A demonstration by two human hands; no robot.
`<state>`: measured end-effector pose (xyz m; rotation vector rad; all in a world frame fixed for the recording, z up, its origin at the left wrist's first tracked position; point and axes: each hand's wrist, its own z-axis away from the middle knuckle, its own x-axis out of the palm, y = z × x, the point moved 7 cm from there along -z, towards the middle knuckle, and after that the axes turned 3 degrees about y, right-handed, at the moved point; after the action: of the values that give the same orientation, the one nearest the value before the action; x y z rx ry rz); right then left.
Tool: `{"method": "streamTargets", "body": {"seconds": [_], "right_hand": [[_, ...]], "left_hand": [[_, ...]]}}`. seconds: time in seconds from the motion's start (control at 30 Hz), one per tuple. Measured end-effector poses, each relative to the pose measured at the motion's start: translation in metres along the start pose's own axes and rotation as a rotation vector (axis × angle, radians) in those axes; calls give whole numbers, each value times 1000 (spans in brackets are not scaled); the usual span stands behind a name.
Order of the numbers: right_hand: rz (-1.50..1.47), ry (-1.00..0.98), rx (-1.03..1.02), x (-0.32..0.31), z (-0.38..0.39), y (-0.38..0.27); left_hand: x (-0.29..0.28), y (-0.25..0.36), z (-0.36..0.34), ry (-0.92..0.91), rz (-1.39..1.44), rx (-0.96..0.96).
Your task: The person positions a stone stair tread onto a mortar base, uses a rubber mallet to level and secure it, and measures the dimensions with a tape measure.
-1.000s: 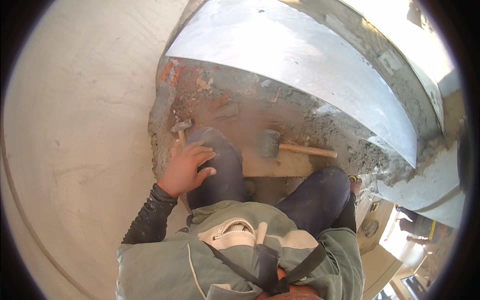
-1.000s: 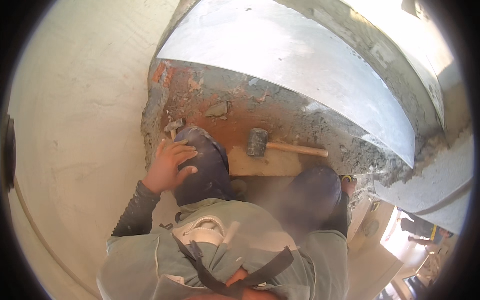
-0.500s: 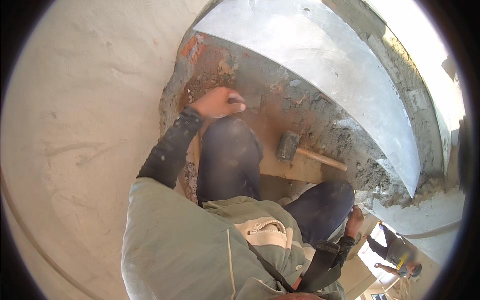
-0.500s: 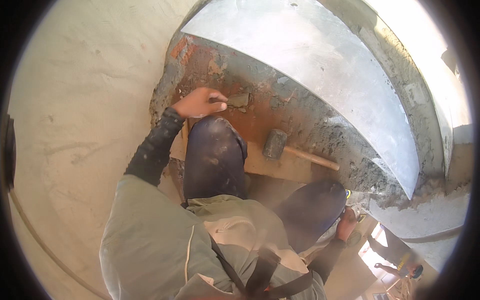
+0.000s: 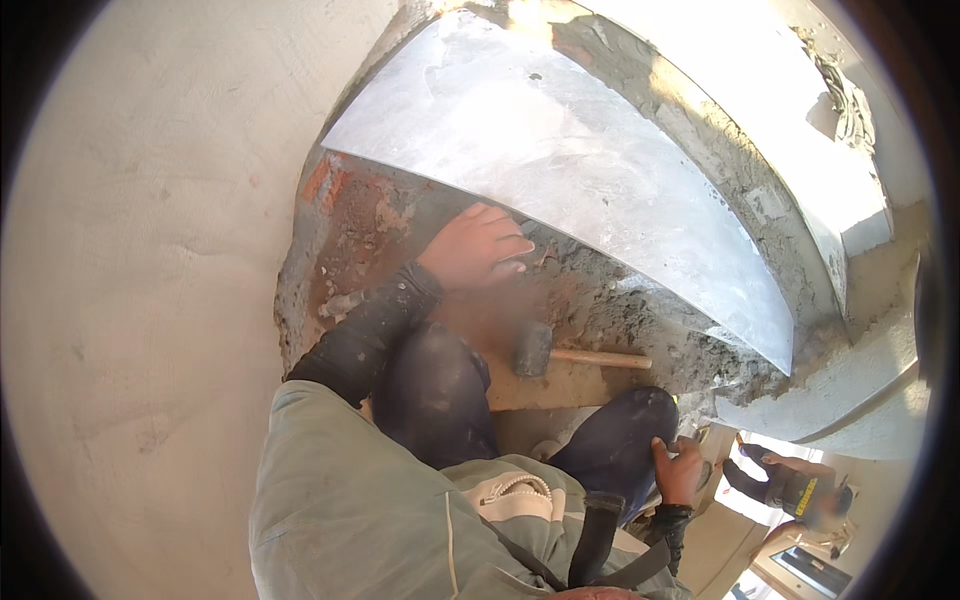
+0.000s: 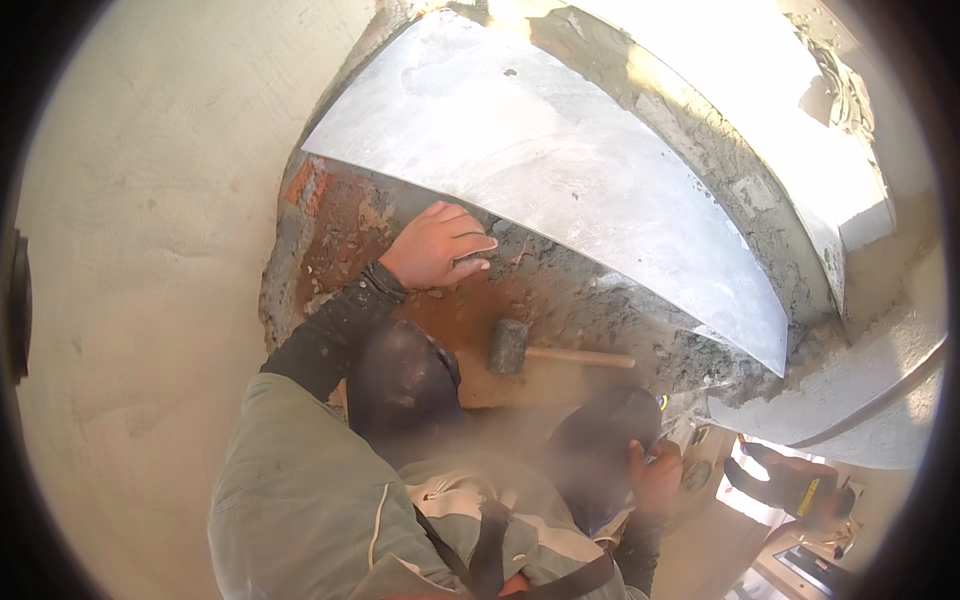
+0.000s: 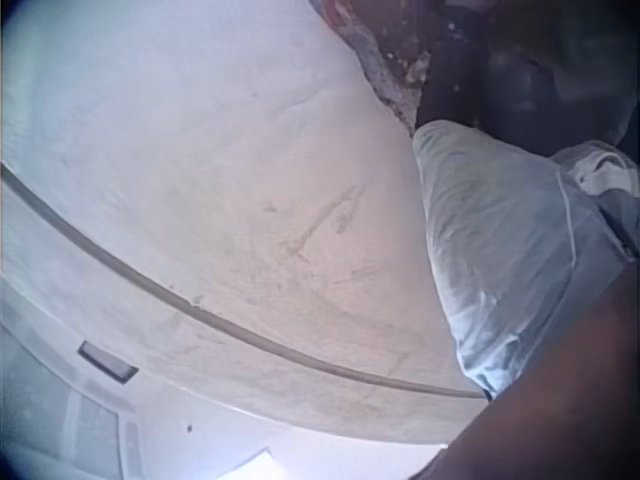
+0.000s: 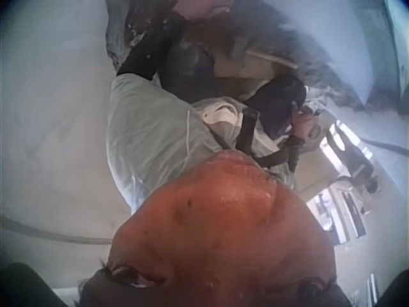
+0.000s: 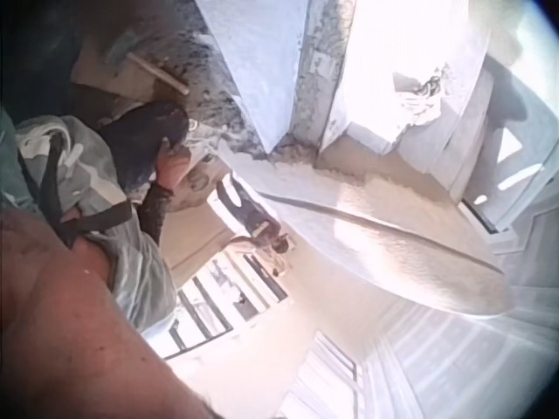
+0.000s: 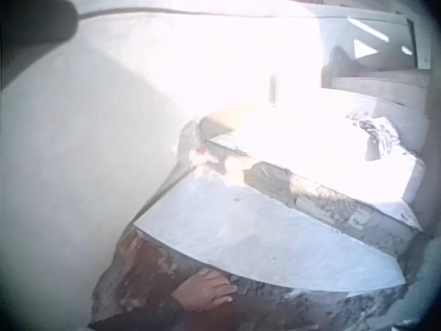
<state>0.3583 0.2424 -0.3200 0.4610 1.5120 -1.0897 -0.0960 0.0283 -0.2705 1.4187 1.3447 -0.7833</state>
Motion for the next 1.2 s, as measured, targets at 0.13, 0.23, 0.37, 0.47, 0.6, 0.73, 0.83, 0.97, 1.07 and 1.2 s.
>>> {"method": "streamTargets", "body": {"seconds": [0.13, 0.23, 0.37, 0.47, 0.6, 0.73, 0.83, 0.97, 1.07, 1.2], "right_hand": [[-144, -38, 44, -8, -2, -41], [-99, 82, -28, 0, 0, -30], [-67, 33, 26, 5, -4, -21], [-71, 62, 35, 7, -2, -9], [-80, 62, 97, 5, -1, -10], [-126, 104, 24, 11, -2, -5], [-187, 139, 71, 9, 7, -1], [-174, 161, 59, 14, 9, -3], [-178, 155, 51, 11, 6, -7], [-183, 147, 52, 9, 7, -5]], "left_hand": [[-36, -2, -29, 123, -111, -172], [-22, -29, -42, -34, -172, -234], [-17, -30, -53, -93, -168, -252], [-10, -25, -63, -86, -189, -243], [2, -15, -72, -65, -185, -193], [-5, 34, -61, -67, 268, 54], [-12, 67, -39, -121, 277, 123], [-27, 53, 19, -393, 327, -220], [-43, 21, 78, -428, 277, -580], [-43, 24, 121, -476, 336, -763]]}}
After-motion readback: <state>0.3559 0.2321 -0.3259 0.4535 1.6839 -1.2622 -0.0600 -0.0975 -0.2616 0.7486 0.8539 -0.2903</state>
